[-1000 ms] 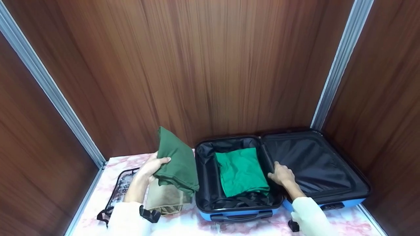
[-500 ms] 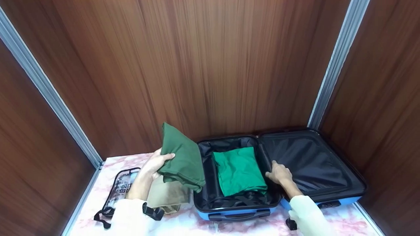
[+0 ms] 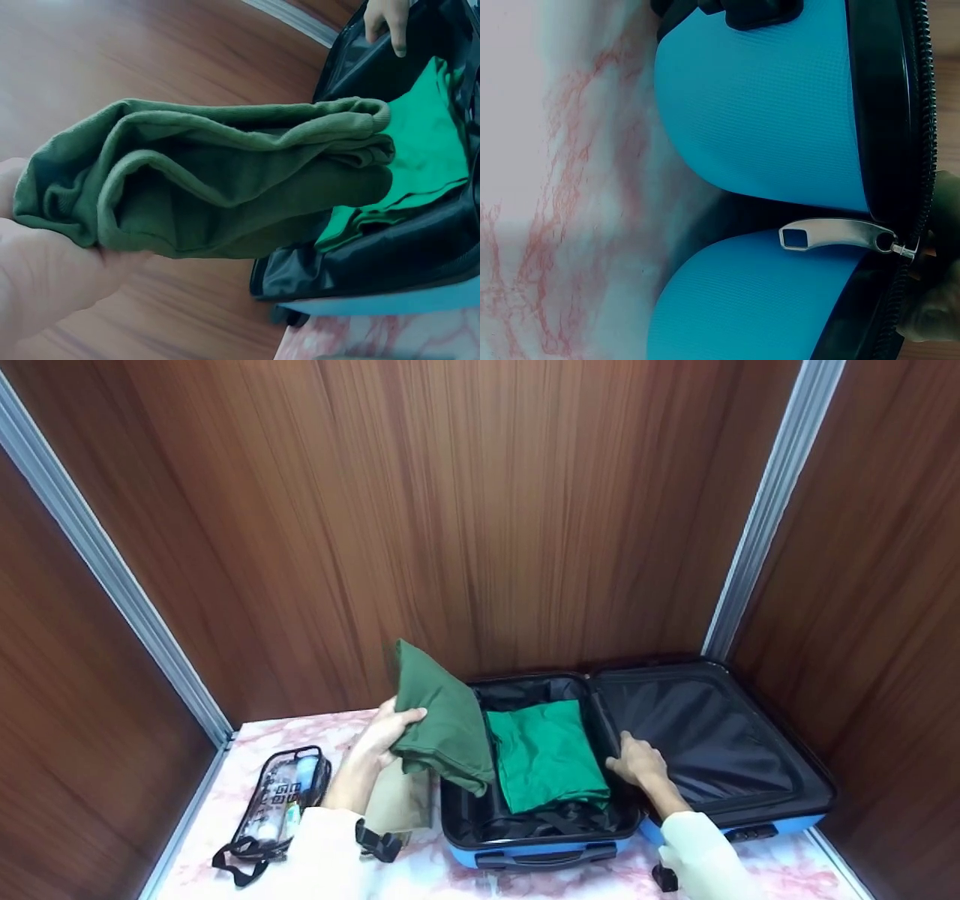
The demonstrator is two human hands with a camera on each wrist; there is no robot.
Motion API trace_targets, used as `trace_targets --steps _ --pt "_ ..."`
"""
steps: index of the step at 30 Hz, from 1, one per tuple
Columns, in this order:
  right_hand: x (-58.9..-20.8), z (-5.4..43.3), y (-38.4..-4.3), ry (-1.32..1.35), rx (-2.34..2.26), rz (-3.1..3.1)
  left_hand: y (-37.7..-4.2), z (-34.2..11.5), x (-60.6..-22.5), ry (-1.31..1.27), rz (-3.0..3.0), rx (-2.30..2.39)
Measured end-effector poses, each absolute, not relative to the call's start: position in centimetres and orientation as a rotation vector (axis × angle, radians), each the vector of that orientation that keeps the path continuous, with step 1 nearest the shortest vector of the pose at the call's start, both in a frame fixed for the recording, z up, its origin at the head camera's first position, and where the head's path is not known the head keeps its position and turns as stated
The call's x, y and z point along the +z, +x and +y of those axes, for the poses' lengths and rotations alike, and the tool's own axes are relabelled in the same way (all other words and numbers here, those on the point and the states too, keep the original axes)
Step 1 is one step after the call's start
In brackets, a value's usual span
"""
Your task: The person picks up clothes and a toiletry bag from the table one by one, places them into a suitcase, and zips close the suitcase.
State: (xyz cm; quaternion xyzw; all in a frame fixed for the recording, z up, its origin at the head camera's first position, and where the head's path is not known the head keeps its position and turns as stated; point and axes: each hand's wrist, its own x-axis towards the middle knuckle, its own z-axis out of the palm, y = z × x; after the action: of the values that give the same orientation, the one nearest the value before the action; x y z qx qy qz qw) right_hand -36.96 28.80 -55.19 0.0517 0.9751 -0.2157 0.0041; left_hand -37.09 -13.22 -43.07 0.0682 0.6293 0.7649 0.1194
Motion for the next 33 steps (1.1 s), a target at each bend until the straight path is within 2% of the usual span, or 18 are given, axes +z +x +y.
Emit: trace_targets --steps 6,16,33 --pt "-55.3 28.7 -36.9 0.157 -0.655 3.057 -37.5 -10.9 -43.9 0.152 1.835 2.245" --pt "-55.4 28.7 -36.8 0.146 -0.664 3.088 -38.2 -7.5 -45.1 0.244 1.766 2.237" --pt "-55.4 28.9 -36.9 0.157 -0.679 3.1 -39.4 -2.9 -47.1 0.236 1.661 2.254"
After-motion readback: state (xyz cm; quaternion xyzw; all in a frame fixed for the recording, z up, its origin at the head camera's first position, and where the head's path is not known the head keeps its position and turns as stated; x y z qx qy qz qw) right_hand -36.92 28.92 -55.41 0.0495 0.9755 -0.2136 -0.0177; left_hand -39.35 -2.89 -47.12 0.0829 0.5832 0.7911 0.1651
